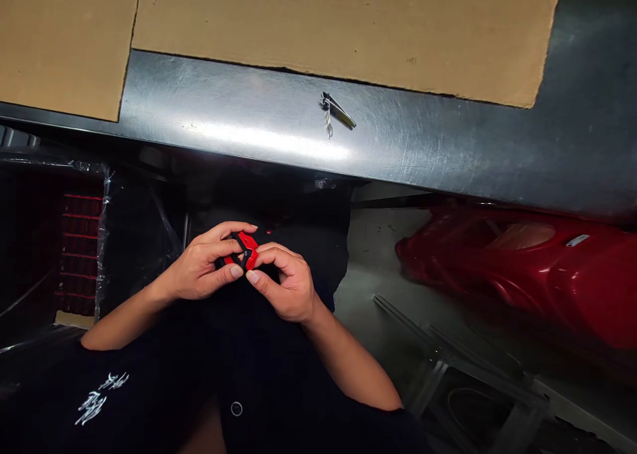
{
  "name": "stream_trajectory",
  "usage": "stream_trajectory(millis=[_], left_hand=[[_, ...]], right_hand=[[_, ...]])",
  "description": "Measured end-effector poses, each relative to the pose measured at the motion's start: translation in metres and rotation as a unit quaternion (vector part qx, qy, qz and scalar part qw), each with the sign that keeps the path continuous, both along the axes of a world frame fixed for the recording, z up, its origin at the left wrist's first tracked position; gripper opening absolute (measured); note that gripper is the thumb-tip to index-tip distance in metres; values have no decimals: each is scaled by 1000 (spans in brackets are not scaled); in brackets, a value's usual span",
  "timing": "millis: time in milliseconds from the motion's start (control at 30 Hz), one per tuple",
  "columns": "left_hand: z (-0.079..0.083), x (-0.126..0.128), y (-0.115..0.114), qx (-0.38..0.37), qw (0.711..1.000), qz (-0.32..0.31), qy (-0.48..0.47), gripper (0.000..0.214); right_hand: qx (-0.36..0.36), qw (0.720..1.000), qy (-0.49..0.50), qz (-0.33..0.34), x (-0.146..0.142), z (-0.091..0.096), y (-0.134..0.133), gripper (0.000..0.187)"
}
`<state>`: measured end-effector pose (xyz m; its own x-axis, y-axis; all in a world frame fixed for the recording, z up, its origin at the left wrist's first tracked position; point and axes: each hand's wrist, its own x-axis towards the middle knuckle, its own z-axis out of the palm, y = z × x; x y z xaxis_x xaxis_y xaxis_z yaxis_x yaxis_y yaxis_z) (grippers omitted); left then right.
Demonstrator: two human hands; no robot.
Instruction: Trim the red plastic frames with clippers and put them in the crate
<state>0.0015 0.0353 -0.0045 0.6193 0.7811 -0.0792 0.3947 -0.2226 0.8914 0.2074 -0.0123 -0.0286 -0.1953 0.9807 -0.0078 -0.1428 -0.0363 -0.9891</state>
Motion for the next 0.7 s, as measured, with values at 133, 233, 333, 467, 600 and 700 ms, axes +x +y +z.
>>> stream_trajectory(millis=[133,233,333,467,600,700], left_hand=[[1,-1,1,-31,999,3,-32,41],[1,-2,2,-45,998,-11,-38,42],[1,-3,2,-43,998,-14,-46,44],[1,1,0,-43,999,12,-20,43],[2,3,0,-87,995,40,-15,46],[1,1,2,-101,994,32,-37,52]], right_hand=[[13,1000,0,1,-2,2,0,4],[20,1000,-11,-3,-4,2,0,4],[25,999,-23,-4,-4,3,0,5],[40,999,-34,-4,-4,4,2,2],[58,997,-47,3,-3,5,2,3],[54,998,-44,-3,-4,5,2,5]])
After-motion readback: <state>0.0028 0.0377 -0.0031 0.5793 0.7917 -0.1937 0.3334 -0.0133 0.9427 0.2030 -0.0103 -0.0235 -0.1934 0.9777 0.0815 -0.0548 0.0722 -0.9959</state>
